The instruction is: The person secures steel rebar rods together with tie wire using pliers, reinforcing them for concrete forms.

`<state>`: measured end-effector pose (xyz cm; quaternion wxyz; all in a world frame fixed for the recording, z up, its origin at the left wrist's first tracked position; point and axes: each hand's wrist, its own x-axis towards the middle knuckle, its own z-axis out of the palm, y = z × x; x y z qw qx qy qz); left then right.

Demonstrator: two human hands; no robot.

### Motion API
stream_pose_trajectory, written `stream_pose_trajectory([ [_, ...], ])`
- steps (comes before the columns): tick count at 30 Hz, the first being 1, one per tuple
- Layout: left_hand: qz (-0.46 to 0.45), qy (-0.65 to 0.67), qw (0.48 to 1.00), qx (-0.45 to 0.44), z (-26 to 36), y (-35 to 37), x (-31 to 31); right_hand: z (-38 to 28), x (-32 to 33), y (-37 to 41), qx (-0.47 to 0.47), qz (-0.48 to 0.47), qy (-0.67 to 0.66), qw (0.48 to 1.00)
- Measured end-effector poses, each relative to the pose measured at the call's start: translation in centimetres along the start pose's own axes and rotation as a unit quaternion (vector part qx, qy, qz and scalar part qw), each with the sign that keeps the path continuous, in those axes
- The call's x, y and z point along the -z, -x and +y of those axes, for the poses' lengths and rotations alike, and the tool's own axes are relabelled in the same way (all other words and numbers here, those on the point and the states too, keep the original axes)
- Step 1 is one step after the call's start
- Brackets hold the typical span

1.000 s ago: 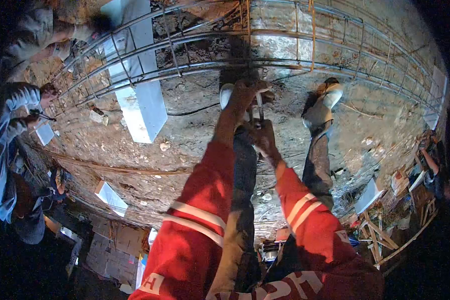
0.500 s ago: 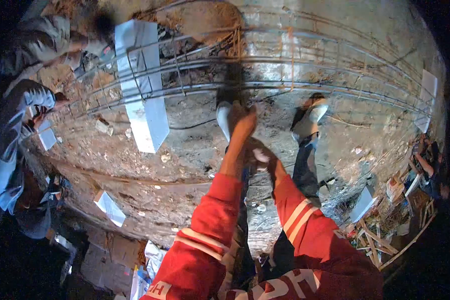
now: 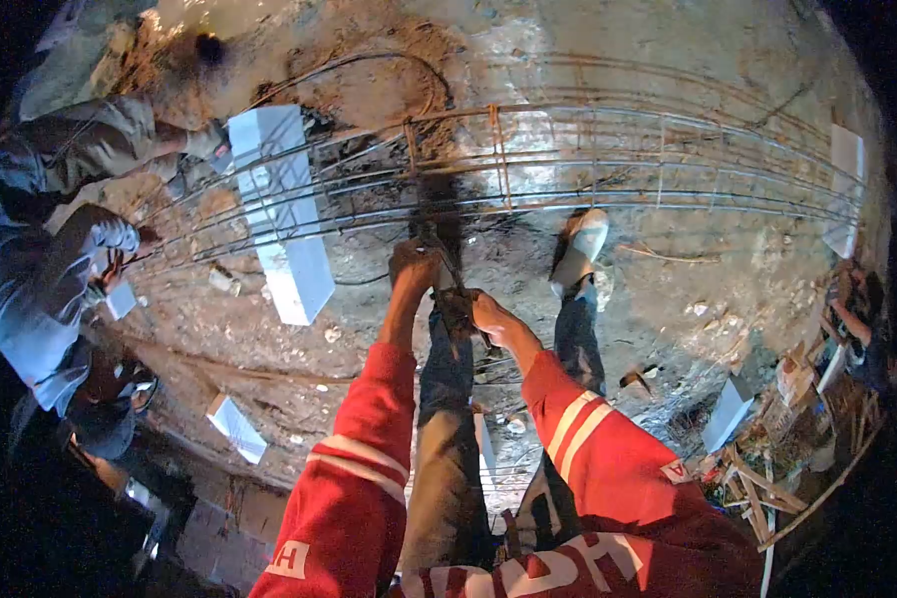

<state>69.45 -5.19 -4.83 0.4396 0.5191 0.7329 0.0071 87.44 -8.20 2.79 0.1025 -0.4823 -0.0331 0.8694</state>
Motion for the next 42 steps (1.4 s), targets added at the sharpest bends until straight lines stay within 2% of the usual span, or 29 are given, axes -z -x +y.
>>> stream_pose_trajectory([
  [1, -0.062, 0.237, 0.963, 0.111, 0.3, 0.0, -0.2, 2.3, 0.6, -1.7, -0.005, -0.012, -0.004, 1.0],
  [2, -0.091, 0.393, 0.892, 0.205, 3.5, 1.3, 1.8, 7.1, 2.0, -4.8, 0.062, 0.083, 0.18, 0.978],
  [3, -0.086, 0.389, 0.893, 0.211, 4.5, 1.8, 2.0, 8.0, 2.2, -4.2, 0.135, 0.122, 0.34, 0.923],
  [4, -0.092, 0.498, 0.829, 0.237, 5.1, 2.3, 2.1, 8.8, 2.4, -3.5, 0.192, 0.187, 0.489, 0.83],
  [5, -0.096, 0.599, 0.752, 0.258, 4.8, 2.8, 1.6, 9.1, 2.6, -3.1, 0.19, 0.182, 0.486, 0.833],
  [7, -0.115, 0.584, 0.765, 0.244, 4.3, 3.2, 0.6, 9.4, 3.2, -2.6, 0.114, 0.199, 0.384, 0.894],
  [8, -0.108, 0.62, 0.746, 0.22, 4.6, 3.4, 0.3, 10.9, 4.5, -2.3, 0.23, 0.21, 0.431, 0.847],
  [9, -0.1, 0.655, 0.723, 0.194, 5.2, 3.4, 0.2, 10.4, 5.1, -1.1, 0.227, 0.208, 0.432, 0.847],
  [10, -0.121, 0.598, 0.774, 0.17, 5.7, 3.4, 0.2, 9.9, 6.0, 0.4, 0.218, 0.2, 0.417, 0.859],
  [11, -0.124, 0.602, 0.77, 0.172, 6.1, 3.2, 0.2, 8.5, 6.3, 2.4, 0.208, 0.195, 0.402, 0.87],
  [13, -0.169, 0.646, 0.735, 0.115, 6.8, 2.8, -0.6, 6.1, 6.8, 5.5, 0.189, 0.201, 0.43, 0.86],
  [15, -0.19, 0.643, 0.729, 0.139, 7.7, 3.1, -1.8, 5.2, 7.4, 7.4, 0.236, 0.241, 0.458, 0.822],
  [16, -0.206, 0.654, 0.721, 0.101, 8.2, 3.2, -2.3, 4.6, 7.6, 8.6, 0.176, 0.252, 0.47, 0.827],
  [17, -0.222, 0.663, 0.712, 0.064, 8.5, 3.2, -2.9, 4.5, 7.9, 9.5, 0.176, 0.256, 0.472, 0.825],
  [19, -0.222, 0.677, 0.698, 0.063, 9.1, 3.4, -4.3, 4.0, 8.7, 11.7, 0.246, 0.255, 0.433, 0.829],
  [21, -0.09, 0.524, 0.826, 0.188, 10.6, 4.3, -5.3, 0.8, 8.5, 14.7, 0.167, 0.294, 0.441, 0.831],
  [22, -0.078, 0.472, 0.864, 0.157, 9.5, 4.1, -6.8, -0.2, 9.1, 15.6, 0.166, 0.337, 0.419, 0.827],
  [23, -0.079, 0.474, 0.863, 0.158, 9.7, 4.4, -7.2, -0.8, 10.4, 16.3, 0.164, 0.378, 0.395, 0.821],
  [25, -0.021, 0.386, 0.916, 0.109, 9.9, 5.2, -7.9, -1.6, 16.0, 17.0, 0.14, 0.479, 0.421, 0.757],
  [26, -0.001, 0.333, 0.939, 0.083, 11.9, 5.3, -6.3, -3.2, 18.4, 17.1, 0.181, 0.525, 0.447, 0.701],
  [27, 0.072, 0.244, 0.967, 0.015, 12.1, 5.3, -6.3, -5.3, 20.7, 17.2, 0.217, 0.568, 0.47, 0.64],
  [29, 0.17, 0.181, 0.968, -0.047, 13.5, 4.8, -5.6, -9.3, 25.8, 16.8, 0.238, 0.597, 0.509, 0.573],
  [30, 0.163, 0.179, 0.969, -0.048, 14.7, 4.2, -4.9, -10.9, 27.8, 16.5, 0.243, 0.6, 0.54, 0.538],
  [32, 0.312, -0.007, 0.938, -0.153, 17.1, 2.4, -3.0, -13.4, 29.7, 15.6, 0.245, 0.63, 0.554, 0.485],
  [35, 0.309, -0.081, 0.925, -0.207, 19.0, -0.8, -2.0, -14.6, 29.9, 15.9, 0.294, 0.624, 0.541, 0.481],
  [38, 0.279, -0.035, 0.944, -0.17, 14.2, -4.4, -5.5, -13.8, 25.9, 17.3, 0.342, 0.588, 0.555, 0.479],
  [40, 0.253, -0.037, 0.953, -0.164, 14.2, -4.3, -5.7, -9.2, 26.3, 14.4, 0.377, 0.471, 0.551, 0.577],
  [41, 0.224, -0.036, 0.961, -0.158, 14.0, -3.9, -5.8, -8.2, 24.1, 13.0, 0.365, 0.416, 0.53, 0.643],
  [42, 0.227, -0.004, 0.956, -0.185, 14.6, -3.6, -5.2, -6.4, 24.2, 10.8, 0.335, 0.333, 0.56, 0.681],
])
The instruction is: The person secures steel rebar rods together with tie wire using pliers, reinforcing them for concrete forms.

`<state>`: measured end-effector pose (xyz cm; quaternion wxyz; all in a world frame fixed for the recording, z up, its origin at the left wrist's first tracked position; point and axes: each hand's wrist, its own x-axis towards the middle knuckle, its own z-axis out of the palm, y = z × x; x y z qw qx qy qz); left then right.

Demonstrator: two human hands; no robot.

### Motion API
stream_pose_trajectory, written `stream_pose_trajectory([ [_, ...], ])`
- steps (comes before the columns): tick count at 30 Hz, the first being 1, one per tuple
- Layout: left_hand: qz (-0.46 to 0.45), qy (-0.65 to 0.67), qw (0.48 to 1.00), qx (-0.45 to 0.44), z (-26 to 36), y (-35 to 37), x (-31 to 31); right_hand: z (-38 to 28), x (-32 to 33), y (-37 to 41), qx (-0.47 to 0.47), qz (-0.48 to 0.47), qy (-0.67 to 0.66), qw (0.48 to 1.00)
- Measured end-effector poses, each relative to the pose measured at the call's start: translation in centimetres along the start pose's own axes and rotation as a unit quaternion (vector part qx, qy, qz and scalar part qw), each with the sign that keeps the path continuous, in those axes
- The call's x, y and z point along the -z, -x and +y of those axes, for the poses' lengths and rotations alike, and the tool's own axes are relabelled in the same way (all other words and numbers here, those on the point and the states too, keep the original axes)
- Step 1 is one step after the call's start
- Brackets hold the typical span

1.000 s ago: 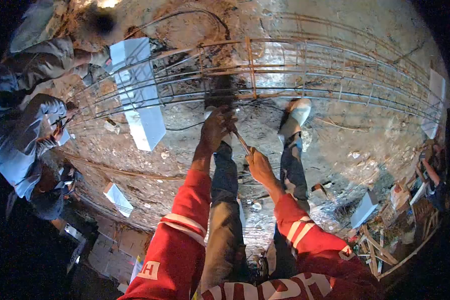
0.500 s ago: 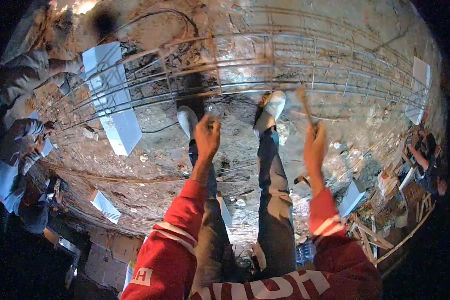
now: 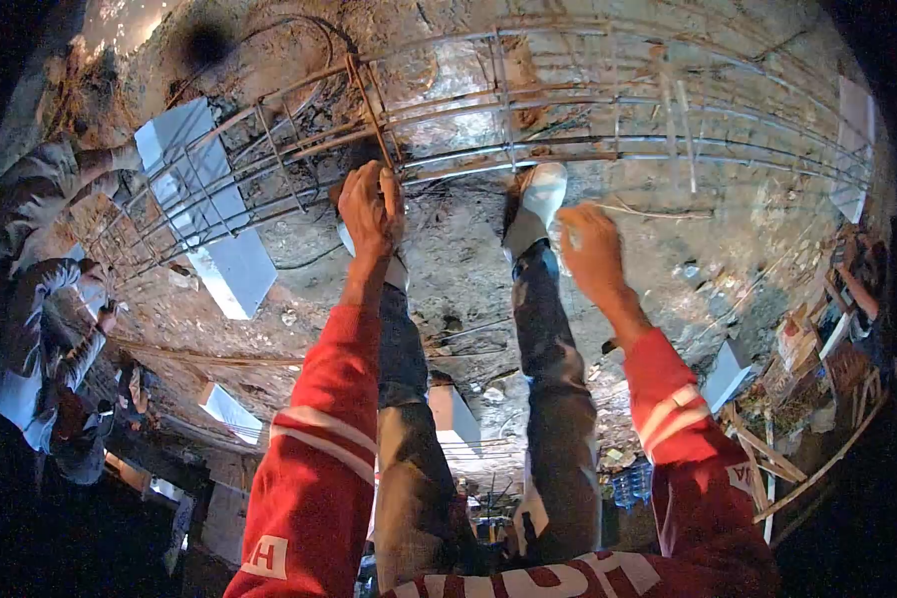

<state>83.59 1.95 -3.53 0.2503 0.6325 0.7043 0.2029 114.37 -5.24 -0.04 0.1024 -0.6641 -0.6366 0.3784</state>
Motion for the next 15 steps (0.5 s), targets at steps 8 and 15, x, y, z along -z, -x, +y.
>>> stream_pose_trajectory([
  [8, -0.096, 0.026, 0.995, 0.004, 0.2, -0.4, 1.2, 8.3, -18.9, -6.3, 0.026, -0.04, 0.091, 0.995],
  [15, -0.074, -0.017, 0.997, -0.034, 0.3, -0.2, 0.9, 7.3, -19.8, -8.2, -0.019, -0.12, 0.178, 0.976],
])
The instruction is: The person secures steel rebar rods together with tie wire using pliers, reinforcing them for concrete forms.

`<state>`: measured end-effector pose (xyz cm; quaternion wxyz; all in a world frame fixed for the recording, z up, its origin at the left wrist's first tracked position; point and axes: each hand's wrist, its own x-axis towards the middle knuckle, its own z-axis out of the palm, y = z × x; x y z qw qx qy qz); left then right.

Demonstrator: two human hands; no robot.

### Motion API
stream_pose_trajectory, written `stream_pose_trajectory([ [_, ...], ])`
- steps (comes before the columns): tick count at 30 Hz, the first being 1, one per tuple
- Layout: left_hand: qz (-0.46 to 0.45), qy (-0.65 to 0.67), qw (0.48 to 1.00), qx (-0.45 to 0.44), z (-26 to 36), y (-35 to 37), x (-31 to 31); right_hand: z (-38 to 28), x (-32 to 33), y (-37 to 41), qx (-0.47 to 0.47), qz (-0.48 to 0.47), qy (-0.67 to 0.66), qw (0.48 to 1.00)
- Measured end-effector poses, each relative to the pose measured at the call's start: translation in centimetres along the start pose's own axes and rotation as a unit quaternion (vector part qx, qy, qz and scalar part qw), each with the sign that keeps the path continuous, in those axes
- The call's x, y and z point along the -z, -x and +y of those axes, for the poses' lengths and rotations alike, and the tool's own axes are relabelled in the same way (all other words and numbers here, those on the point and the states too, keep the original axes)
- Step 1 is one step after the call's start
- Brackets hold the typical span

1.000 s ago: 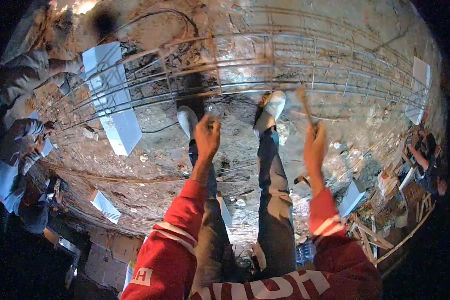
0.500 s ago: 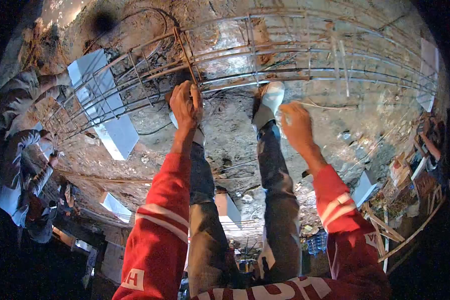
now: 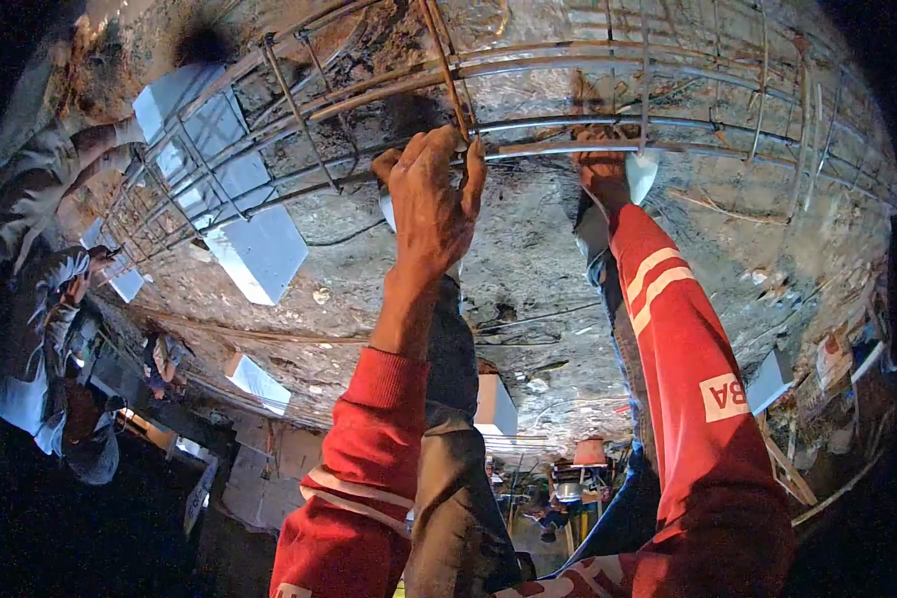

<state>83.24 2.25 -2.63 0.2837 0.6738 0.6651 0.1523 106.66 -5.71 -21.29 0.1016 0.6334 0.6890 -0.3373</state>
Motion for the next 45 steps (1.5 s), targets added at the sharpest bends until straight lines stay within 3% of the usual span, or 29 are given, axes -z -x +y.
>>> stream_pose_trajectory([
  [2, -0.07, -0.014, 0.997, 0.017, -0.2, -0.3, 0.6, -0.4, 0.6, -0.1, 0.0, -0.013, 0.014, 1.0],
  [6, -0.027, 0.013, 0.999, -0.015, -1.2, 0.1, -0.2, -2.2, 1.7, 1.4, -0.022, -0.046, -0.059, 0.997],
  [7, -0.032, 0.012, 0.999, -0.009, -1.1, 0.2, -0.3, -2.1, -0.4, 2.2, -0.067, -0.044, -0.381, 0.921],
  [8, -0.038, 0.012, 0.999, -0.004, -0.8, 0.1, 0.0, -1.9, -2.6, 3.0, -0.109, -0.018, -0.659, 0.744],
  [9, -0.088, 0.031, 0.995, 0.039, -0.3, -0.3, 0.9, -3.9, -1.5, 4.4, -0.152, 0.001, -0.683, 0.714],
  [11, -0.079, 0.079, 0.993, 0.024, -1.2, -0.2, 1.1, -8.2, 0.9, 7.1, -0.233, 0.049, -0.727, 0.644],
  [12, -0.075, 0.123, 0.99, 0.005, -0.9, -0.8, 2.0, -9.6, 1.3, 7.5, -0.271, 0.061, -0.611, 0.741],
  [13, -0.08, 0.149, 0.986, 0.007, -0.7, -1.2, 3.0, -10.9, 1.7, 7.2, -0.268, 0.065, -0.607, 0.745],
  [15, -0.08, 0.13, 0.988, 0.0, -1.8, -2.0, 3.8, -13.2, 2.3, 6.4, -0.152, 0.095, -0.493, 0.851],
  [16, -0.086, 0.106, 0.991, -0.004, -2.5, -2.1, 4.0, -14.2, 3.1, 5.8, -0.15, 0.096, -0.492, 0.852],
  [18, -0.086, 0.1, 0.991, -0.014, -3.0, -2.4, 4.6, -17.0, 8.2, 4.3, -0.163, 0.045, -0.655, 0.737],
  [19, -0.166, 0.087, 0.982, 0.009, -3.2, -2.9, 4.4, -17.0, 8.2, 3.4, -0.09, 0.129, -0.408, 0.899],
  [20, -0.244, 0.073, 0.967, 0.029, -3.5, -3.8, 4.0, -17.3, 8.3, 3.4, -0.09, 0.13, -0.407, 0.9],
  [22, -0.209, 0.072, 0.975, 0.025, -5.5, -4.1, 1.3, -17.7, 8.4, 3.9, -0.072, 0.19, -0.399, 0.894],
  [23, -0.237, 0.104, 0.966, -0.019, -5.6, -4.9, 1.0, -18.3, 8.3, 4.0, -0.106, 0.19, -0.48, 0.85],
  [26, -0.292, 0.156, 0.942, -0.049, -5.3, -6.0, 1.0, -18.7, 8.7, 4.4, -0.21, 0.17, -0.409, 0.871],
  [28, -0.215, 0.194, 0.954, 0.08, -3.5, -5.8, 1.8, -19.2, 9.8, 5.3, -0.16, 0.207, -0.362, 0.895],
  [30, -0.151, 0.222, 0.962, 0.048, -3.4, -4.6, 1.1, -18.6, 8.8, 5.3, -0.11, 0.245, -0.311, 0.911],
  [31, -0.107, 0.192, 0.973, 0.07, -3.1, -4.0, 0.9, -17.9, 7.4, 5.1, -0.147, 0.178, -0.511, 0.828],
  [32, -0.063, 0.159, 0.981, 0.092, -2.7, -3.2, 1.1, -18.2, 7.0, 5.2, -0.171, 0.145, -0.695, 0.683],
  [33, 0.031, 0.105, 0.992, 0.057, -1.1, -2.2, 2.3, -18.6, 6.8, 5.2, -0.212, 0.132, -0.833, 0.494],
  [34, 0.029, 0.104, 0.993, 0.056, 0.3, -1.6, 3.6, -19.2, 8.1, 5.7, -0.213, 0.132, -0.834, 0.492],
  [36, -0.03, 0.16, 0.972, 0.169, 2.4, -0.9, 5.4, -19.9, 10.4, 6.3, -0.303, 0.187, -0.731, 0.583],
  [37, 0.02, 0.226, 0.965, 0.131, 2.1, 0.1, 4.4, -18.5, 7.8, 6.1, -0.319, 0.203, -0.642, 0.667],
  [38, 0.019, 0.226, 0.965, 0.133, 2.0, 0.7, 4.1, -18.5, 9.0, 6.6, -0.32, 0.201, -0.641, 0.668],
  [40, 0.039, 0.15, 0.982, 0.107, 2.2, 1.0, 3.7, -18.8, 12.6, 7.5, -0.237, 0.113, -0.501, 0.824],
  [42, 0.007, 0.161, 0.973, 0.165, 2.4, 0.2, 3.9, -18.3, 13.0, 7.4, -0.25, 0.099, -0.548, 0.792],
  [44, 0.017, 0.127, 0.975, 0.182, 1.8, -0.5, 3.8, -18.3, 13.6, 7.5, -0.152, 0.144, -0.381, 0.9],
  [45, -0.034, 0.149, 0.957, 0.245, 2.0, -1.0, 4.3, -18.5, 13.8, 7.6, -0.12, 0.17, -0.323, 0.924],
])
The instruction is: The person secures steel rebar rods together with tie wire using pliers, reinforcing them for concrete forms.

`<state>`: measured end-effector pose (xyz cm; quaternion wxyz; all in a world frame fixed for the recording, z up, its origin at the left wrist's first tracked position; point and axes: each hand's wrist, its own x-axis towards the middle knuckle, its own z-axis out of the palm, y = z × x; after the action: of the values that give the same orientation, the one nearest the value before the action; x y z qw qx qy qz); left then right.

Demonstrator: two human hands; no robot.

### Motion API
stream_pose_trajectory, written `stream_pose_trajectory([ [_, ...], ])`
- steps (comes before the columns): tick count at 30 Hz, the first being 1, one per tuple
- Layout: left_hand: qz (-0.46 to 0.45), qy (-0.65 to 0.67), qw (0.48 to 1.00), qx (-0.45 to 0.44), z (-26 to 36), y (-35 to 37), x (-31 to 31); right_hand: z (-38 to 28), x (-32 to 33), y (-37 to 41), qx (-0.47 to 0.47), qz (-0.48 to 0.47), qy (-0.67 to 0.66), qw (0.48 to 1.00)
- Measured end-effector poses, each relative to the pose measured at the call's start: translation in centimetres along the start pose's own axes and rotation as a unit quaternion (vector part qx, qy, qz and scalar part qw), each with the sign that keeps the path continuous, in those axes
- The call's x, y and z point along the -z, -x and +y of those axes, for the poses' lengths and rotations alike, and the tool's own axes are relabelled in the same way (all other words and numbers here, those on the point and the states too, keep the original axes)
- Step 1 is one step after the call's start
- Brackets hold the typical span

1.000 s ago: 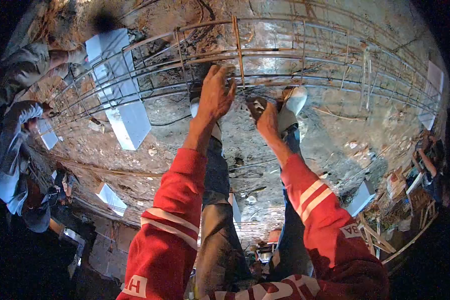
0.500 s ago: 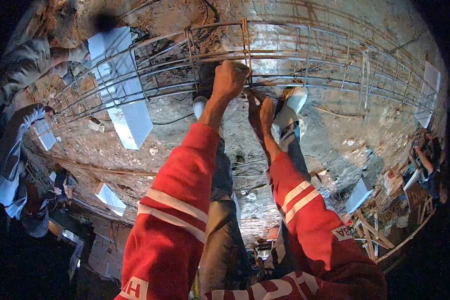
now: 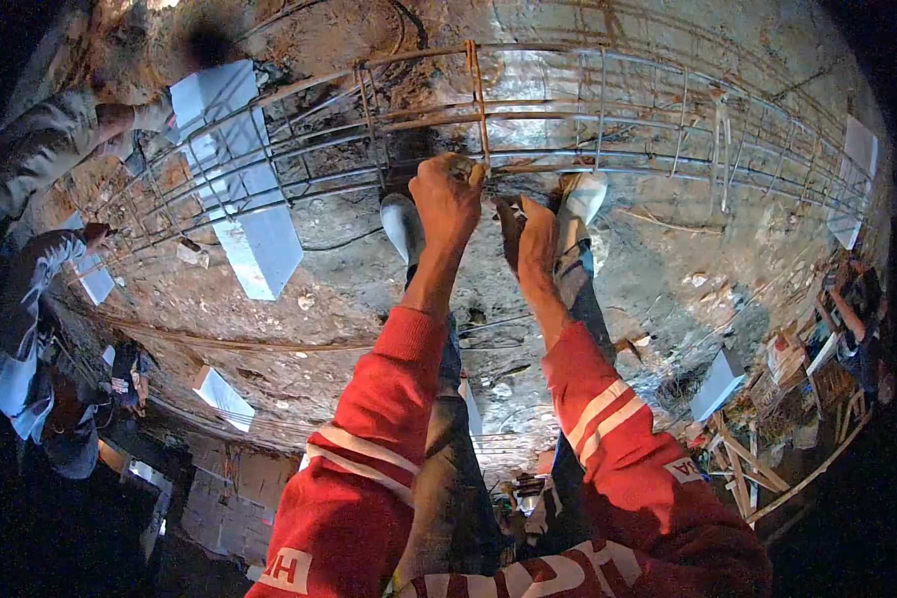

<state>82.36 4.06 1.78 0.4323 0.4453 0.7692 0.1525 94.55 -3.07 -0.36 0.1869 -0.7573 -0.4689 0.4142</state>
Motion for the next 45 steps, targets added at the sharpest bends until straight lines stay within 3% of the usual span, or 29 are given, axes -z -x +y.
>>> stream_pose_trajectory([
  [3, 0.061, 0.048, 0.996, -0.054, -0.8, 0.1, -0.6, -0.7, 0.5, 0.0, 0.013, 0.013, 0.044, 0.999],
  [7, 0.016, 0.011, 0.999, -0.027, -1.7, 1.2, -1.4, -2.7, 2.7, -1.9, -0.002, -0.037, 0.032, 0.999],
  [9, 0.106, 0.029, 0.99, -0.088, -1.3, 2.4, -2.5, -2.9, 3.2, -4.4, 0.099, -0.021, 0.06, 0.993],
  [11, 0.107, 0.067, 0.99, -0.063, -1.6, 2.9, -3.2, -2.8, 2.7, -6.4, 0.127, -0.031, 0.067, 0.989],
  [13, 0.178, 0.079, 0.974, -0.118, -2.1, 3.2, -4.1, -1.8, 1.9, -7.9, 0.195, -0.053, 0.031, 0.979],
  [14, 0.179, 0.078, 0.974, -0.117, -2.2, 3.3, -4.3, -2.8, 2.8, -8.1, 0.12, -0.101, 0.06, 0.986],
  [17, 0.2, 0.05, 0.971, -0.118, -1.8, 3.4, -4.8, -1.9, 2.4, -8.7, 0.18, -0.073, 0.11, 0.975],
  [19, 0.214, 0.053, 0.969, -0.11, -1.1, 3.8, -5.0, -1.0, 2.1, -10.1, 0.207, -0.079, 0.058, 0.974],
  [22, 0.243, 0.051, 0.964, -0.09, -1.2, 3.9, -6.0, -0.7, 1.6, -11.7, 0.056, -0.229, 0.074, 0.969],
  [27, 0.281, 0.117, 0.949, -0.086, -2.8, 3.1, -7.8, -0.4, 0.9, -12.9, -0.022, -0.289, 0.137, 0.947],
  [29, 0.268, 0.098, 0.951, -0.117, -2.5, 3.4, -7.3, -0.2, 1.5, -10.2, 0.201, -0.031, 0.149, 0.968],
  [31, 0.281, 0.083, 0.95, -0.107, -2.0, 3.4, -7.2, -1.1, 3.6, -7.3, 0.212, -0.014, 0.098, 0.972],
  [34, 0.272, 0.046, 0.952, -0.134, -0.9, 3.6, -6.4, 1.0, 4.3, -4.1, 0.155, -0.026, 0.079, 0.984],
  [35, 0.273, 0.046, 0.952, -0.135, -1.1, 3.5, -6.6, 2.2, 3.7, -3.5, 0.02, -0.079, -0.073, 0.994],
  [36, 0.27, 0.053, 0.952, -0.13, -1.4, 3.3, -6.8, 2.4, 3.3, -3.1, -0.117, -0.128, -0.222, 0.959],
  [37, 0.267, 0.059, 0.954, -0.126, -1.9, 3.2, -6.9, 2.7, 2.9, -3.1, -0.117, -0.127, -0.225, 0.959],
  [38, 0.258, 0.051, 0.958, -0.119, -1.8, 3.4, -6.8, 2.4, 2.4, -3.3, -0.197, -0.146, -0.407, 0.88],
  [39, 0.234, 0.098, 0.963, -0.094, -2.2, 3.3, -6.9, 2.2, 1.8, -3.7, -0.266, -0.159, -0.57, 0.761],
  [41, 0.212, 0.067, 0.967, -0.125, -2.8, 3.1, -6.6, 2.2, 0.6, -4.1, -0.273, -0.166, -0.549, 0.773],
  [43, 0.21, 0.081, 0.967, -0.119, -2.8, 3.0, -6.7, 2.3, -0.6, -5.1, -0.074, -0.164, -0.365, 0.913],
  [44, 0.21, 0.092, 0.967, -0.109, -2.7, 3.0, -6.6, 5.8, -3.0, -5.7, -0.049, -0.136, -0.22, 0.965],
  [45, 0.207, 0.096, 0.967, -0.111, -3.0, 2.9, -6.6, 6.3, -3.1, -5.9, -0.049, -0.131, -0.218, 0.966],
])
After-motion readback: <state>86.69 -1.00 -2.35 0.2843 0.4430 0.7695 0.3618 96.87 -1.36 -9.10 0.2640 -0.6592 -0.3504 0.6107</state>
